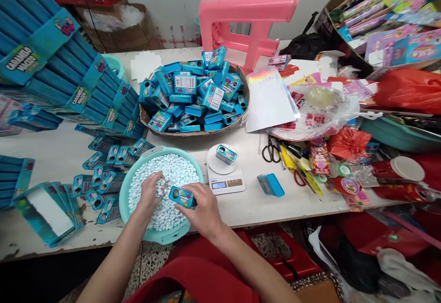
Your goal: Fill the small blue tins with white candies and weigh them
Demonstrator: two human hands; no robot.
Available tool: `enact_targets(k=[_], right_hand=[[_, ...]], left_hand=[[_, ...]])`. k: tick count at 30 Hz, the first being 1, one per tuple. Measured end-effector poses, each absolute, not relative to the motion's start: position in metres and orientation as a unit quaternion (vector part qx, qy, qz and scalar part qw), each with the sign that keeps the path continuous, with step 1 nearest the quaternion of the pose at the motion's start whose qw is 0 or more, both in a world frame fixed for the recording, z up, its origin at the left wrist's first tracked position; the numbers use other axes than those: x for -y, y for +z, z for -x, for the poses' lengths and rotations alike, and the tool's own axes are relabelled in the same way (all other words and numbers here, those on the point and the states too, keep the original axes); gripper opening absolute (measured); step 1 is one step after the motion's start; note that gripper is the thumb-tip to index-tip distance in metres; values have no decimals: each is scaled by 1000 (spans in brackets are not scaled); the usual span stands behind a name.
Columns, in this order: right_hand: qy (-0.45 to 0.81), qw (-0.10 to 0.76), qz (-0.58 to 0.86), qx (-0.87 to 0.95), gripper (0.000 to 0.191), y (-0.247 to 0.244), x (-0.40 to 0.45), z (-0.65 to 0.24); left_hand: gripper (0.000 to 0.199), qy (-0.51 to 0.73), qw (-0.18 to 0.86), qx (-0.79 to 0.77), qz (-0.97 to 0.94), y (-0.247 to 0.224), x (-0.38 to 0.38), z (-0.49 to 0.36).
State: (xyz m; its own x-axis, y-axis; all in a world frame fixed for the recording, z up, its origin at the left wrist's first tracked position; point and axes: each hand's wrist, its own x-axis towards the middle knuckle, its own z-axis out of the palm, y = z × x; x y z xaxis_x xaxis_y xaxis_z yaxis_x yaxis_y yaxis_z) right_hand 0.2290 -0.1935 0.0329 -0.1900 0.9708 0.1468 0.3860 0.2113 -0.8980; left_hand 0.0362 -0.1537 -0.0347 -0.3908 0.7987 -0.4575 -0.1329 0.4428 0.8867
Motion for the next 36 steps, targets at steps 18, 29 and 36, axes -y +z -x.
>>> enact_targets(k=[18,29,36], right_hand=[[316,306,482,757,31,42,178,-177],[325,313,497,741,32,39,168,-179],[341,341,490,726,31,41,168,-180]], left_hand=[[19,685,477,-517,-190,65,162,-51],[17,669,443,-558,-211,64,152,-61],[22,655,433,-575,-230,68,151,-62]])
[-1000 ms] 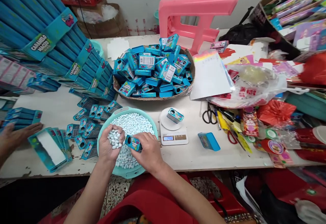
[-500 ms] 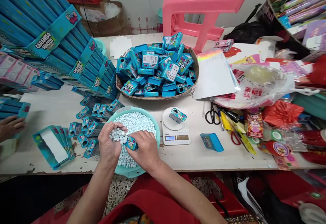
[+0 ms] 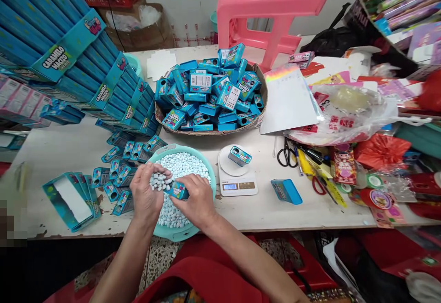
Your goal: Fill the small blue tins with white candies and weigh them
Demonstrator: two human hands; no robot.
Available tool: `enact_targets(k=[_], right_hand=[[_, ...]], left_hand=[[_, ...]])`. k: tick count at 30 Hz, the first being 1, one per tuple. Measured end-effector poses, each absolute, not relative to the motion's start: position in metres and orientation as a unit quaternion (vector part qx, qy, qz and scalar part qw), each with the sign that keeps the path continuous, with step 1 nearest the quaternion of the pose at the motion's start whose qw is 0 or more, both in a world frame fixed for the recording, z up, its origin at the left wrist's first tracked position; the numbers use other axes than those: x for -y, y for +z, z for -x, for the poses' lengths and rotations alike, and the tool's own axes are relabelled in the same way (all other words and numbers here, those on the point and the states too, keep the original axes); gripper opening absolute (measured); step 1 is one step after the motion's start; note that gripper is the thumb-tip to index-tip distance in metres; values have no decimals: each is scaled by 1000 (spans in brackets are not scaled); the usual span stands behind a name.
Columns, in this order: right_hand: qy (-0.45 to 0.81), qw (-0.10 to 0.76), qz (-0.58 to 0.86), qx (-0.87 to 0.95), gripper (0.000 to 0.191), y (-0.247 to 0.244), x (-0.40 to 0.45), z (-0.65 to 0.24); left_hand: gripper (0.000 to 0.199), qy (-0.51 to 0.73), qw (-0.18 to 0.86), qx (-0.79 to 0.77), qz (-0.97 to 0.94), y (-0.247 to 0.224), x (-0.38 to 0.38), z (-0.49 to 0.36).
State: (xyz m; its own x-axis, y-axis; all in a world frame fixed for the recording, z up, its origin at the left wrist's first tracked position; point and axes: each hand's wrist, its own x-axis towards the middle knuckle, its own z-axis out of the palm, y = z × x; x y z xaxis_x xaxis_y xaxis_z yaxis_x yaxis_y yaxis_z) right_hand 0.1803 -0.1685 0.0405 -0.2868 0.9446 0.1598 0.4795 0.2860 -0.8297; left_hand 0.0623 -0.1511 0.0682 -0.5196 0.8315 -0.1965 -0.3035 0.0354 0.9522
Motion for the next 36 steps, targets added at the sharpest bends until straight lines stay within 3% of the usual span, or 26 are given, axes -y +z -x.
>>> enact_targets(k=[13,20,25,30,36], right_hand=[[345,342,493,722,33,40,168,-182],[403,385,484,675,34,33,168,-192],[442,445,493,602,36,40,175,-235],[419,448,566,551,31,33,186,-296],[379,455,639,491,28,15,199,-355]], left_hand=[[35,647,409,-578,-283,66,150,-74],[42,658,562,-486,-120,60,135,-42],[19,512,622,-590,-48,15,127,-25],[23,352,679,-584,-273,4,102,-88],[5,197,476,-559,-650,3,34,-175]])
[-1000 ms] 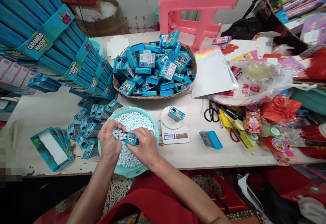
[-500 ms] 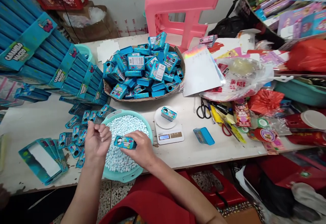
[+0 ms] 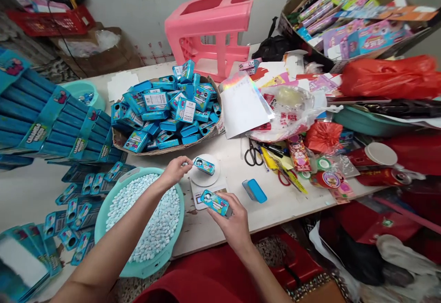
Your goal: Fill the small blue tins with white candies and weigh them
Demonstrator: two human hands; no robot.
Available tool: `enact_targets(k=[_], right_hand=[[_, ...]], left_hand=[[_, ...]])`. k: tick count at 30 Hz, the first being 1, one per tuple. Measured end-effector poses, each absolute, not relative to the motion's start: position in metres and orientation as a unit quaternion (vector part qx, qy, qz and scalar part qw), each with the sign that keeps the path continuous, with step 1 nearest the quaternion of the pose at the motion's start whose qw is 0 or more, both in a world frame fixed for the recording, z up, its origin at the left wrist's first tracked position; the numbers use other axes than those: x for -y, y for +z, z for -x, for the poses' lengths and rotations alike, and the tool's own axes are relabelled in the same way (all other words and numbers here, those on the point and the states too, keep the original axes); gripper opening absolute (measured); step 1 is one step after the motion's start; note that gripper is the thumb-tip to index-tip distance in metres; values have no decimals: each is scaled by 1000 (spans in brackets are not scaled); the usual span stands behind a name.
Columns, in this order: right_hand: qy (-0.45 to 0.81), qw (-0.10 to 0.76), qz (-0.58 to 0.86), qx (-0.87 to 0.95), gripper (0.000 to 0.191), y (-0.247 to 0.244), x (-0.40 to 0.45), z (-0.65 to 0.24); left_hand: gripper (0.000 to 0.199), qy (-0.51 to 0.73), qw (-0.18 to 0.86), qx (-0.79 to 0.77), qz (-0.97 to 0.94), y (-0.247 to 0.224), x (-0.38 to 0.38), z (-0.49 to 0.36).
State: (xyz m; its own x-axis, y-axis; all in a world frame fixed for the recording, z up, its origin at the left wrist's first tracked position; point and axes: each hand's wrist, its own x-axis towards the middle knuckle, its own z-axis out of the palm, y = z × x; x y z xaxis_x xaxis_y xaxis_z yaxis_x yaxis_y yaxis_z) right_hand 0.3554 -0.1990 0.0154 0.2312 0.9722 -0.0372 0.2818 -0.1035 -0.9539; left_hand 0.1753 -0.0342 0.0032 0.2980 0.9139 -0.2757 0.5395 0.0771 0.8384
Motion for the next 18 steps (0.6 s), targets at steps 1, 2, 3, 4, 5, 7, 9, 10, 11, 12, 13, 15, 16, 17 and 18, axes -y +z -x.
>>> enact_targets(k=[1,2,3,4,5,7,9,10,11,12,13,15,16,17,18], right_hand=[[375,459,646,481,28,13,201,-362],[370,463,653,472,28,11,202,-368],[365,466,659,464,28,9,203,-373],[360,469,665,457,28,7,203,-377],[355,471,669,452,28,5,204,-381],[350,470,676,447,28,3,203,-387],[348,466,680,447,28,1,202,-392],[347,464,682,447,28,1,201,-394],[345,462,684,447,28,0,200,-396],[342,460,687,447,28,0,199,-398],[340,458,689,447,28,-1,198,-399],[336,452,694,449,30,-1,196,-401],[334,450,695,449,31,-2,195,-402],[334,448,696,450,32,-2,195,-402],[333,447,697,450,32,-2,194,-402]], left_hand=[[5,181,446,-553,-681,1,26,-184],[8,165,420,-546,-706,-2,21,-192],[12,146,393,-540,-730,-4,17,-198],[17,122,361,-532,-756,-6,14,-202],[21,98,329,-524,-779,-8,13,-205],[26,69,291,-513,-804,-10,13,-207],[27,64,279,-508,-812,-10,13,-208],[27,65,277,-508,-813,-9,13,-207],[26,67,276,-509,-813,-8,12,-207],[26,69,277,-510,-811,-7,12,-207],[25,72,281,-512,-808,-6,12,-207],[22,83,294,-515,-801,-4,12,-206],[21,90,302,-515,-797,-4,12,-207],[20,97,310,-514,-794,-4,12,-207],[19,106,317,-513,-791,-5,13,-208]])
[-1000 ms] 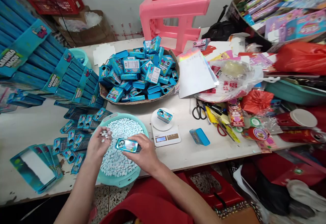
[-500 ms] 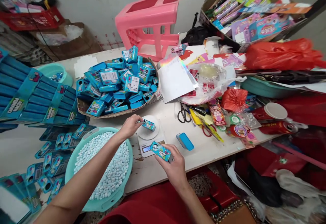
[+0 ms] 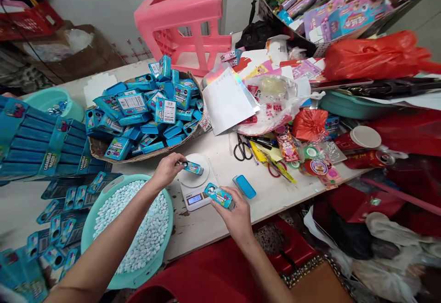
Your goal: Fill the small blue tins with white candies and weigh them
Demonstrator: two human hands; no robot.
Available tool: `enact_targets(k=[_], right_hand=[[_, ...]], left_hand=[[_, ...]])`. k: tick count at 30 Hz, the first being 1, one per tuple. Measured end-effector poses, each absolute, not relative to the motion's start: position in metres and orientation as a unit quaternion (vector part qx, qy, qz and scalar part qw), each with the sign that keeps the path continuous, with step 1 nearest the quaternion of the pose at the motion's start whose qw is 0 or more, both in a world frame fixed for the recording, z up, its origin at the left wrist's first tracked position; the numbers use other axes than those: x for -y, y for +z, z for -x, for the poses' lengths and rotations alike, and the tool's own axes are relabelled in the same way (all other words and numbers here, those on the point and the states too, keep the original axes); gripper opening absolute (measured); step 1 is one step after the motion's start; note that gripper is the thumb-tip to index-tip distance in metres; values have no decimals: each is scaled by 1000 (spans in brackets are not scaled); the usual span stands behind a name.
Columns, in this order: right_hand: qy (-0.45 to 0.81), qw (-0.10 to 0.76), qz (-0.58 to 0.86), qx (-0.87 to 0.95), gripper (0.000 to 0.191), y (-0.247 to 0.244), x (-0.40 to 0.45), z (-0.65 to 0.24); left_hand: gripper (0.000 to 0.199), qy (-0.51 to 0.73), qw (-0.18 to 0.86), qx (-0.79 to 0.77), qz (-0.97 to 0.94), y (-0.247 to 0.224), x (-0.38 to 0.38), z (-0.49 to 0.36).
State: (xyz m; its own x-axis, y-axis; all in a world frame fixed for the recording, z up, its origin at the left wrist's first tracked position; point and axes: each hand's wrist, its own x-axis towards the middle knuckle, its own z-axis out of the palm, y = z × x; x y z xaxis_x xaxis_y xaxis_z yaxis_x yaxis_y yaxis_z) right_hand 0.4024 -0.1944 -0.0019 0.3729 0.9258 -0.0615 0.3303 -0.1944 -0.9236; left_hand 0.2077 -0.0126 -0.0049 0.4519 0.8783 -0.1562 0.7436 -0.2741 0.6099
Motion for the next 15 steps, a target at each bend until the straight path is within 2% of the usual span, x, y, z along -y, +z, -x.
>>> enact_targets(k=[3,6,9,11,15], right_hand=[[330,447,701,447,33,-2,195,-402],[333,451,706,434,33,-2,198,-400],[342,453,709,419,34,-3,201,-401],[344,455,712,410,35,-4,204,-402],[344,453,719,400,37,-8,208,-403]], left_hand=[[15,148,345,-517,-769,-6,13,-209],[8,200,433,-552,-684,0,16,-201],[17,229,502,-587,-593,17,31,-171],[24,198,482,-619,-588,29,50,-140],[28,42,382,-671,-634,39,89,-82]])
